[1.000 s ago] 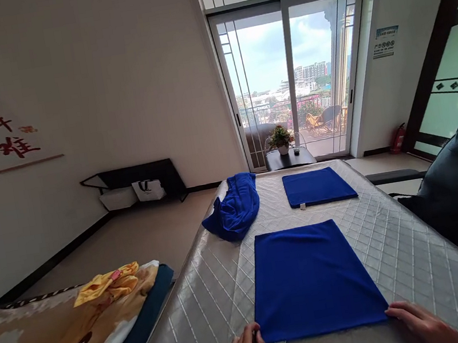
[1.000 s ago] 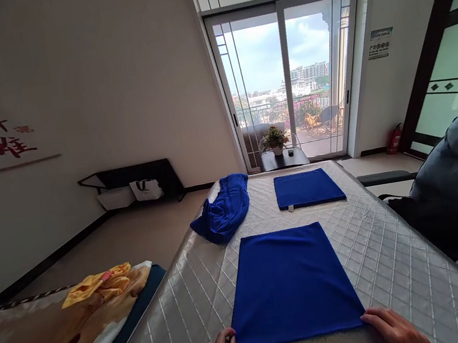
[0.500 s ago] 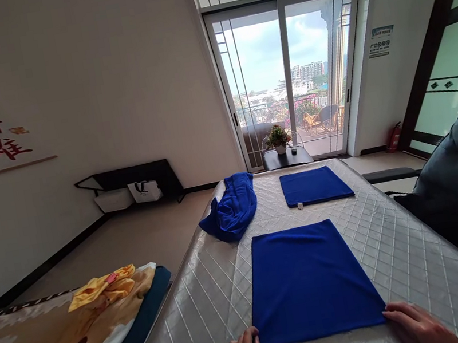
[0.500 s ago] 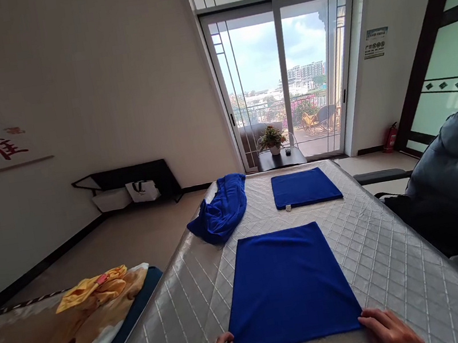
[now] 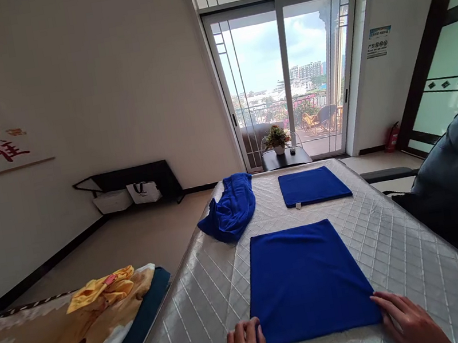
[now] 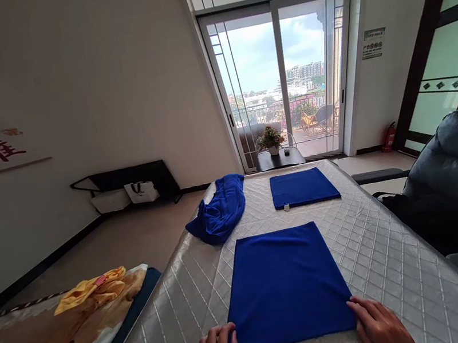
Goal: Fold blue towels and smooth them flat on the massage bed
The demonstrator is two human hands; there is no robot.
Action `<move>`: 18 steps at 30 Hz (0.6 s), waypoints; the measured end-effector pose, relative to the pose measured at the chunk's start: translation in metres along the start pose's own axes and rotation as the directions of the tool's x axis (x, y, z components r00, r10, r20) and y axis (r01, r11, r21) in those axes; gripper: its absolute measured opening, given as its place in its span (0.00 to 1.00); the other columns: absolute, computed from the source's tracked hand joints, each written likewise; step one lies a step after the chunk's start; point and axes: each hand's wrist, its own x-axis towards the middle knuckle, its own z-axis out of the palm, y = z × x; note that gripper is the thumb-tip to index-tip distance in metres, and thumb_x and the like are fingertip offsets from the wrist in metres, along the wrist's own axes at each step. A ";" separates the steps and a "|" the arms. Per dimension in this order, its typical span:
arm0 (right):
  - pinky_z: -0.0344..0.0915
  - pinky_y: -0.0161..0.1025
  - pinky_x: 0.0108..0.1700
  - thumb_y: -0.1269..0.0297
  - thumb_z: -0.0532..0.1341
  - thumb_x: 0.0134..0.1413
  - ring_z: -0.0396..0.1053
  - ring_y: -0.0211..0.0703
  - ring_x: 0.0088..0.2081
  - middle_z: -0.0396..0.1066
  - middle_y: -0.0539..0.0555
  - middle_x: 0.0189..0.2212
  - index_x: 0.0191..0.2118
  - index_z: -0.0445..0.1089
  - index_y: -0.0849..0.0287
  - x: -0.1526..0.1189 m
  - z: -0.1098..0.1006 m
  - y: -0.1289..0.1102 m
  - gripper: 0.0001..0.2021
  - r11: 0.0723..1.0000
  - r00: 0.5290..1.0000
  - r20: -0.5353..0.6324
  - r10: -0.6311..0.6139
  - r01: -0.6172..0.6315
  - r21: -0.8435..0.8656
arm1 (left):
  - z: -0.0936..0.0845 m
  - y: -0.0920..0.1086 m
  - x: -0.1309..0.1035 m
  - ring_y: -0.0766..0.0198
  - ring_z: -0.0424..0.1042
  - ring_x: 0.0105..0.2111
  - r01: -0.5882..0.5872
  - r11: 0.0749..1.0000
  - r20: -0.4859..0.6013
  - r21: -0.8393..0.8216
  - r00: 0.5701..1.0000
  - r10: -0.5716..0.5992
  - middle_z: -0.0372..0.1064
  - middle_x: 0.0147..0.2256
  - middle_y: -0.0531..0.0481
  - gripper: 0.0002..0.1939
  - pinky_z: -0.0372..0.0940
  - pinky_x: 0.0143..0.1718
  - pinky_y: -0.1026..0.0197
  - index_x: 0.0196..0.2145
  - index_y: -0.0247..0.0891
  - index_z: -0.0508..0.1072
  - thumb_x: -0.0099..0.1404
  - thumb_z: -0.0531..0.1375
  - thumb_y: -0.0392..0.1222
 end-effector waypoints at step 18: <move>0.51 0.59 0.70 0.55 0.43 0.69 0.46 0.52 0.72 0.48 0.54 0.72 0.70 0.56 0.60 0.010 0.054 -0.025 0.29 0.982 0.934 0.308 0.178 -0.149 -0.116 | 0.070 0.188 0.045 0.52 0.52 0.70 -0.384 0.852 0.193 -0.357 0.862 0.469 0.48 0.71 0.45 0.31 0.58 0.67 0.46 0.72 0.37 0.51 0.77 0.46 0.52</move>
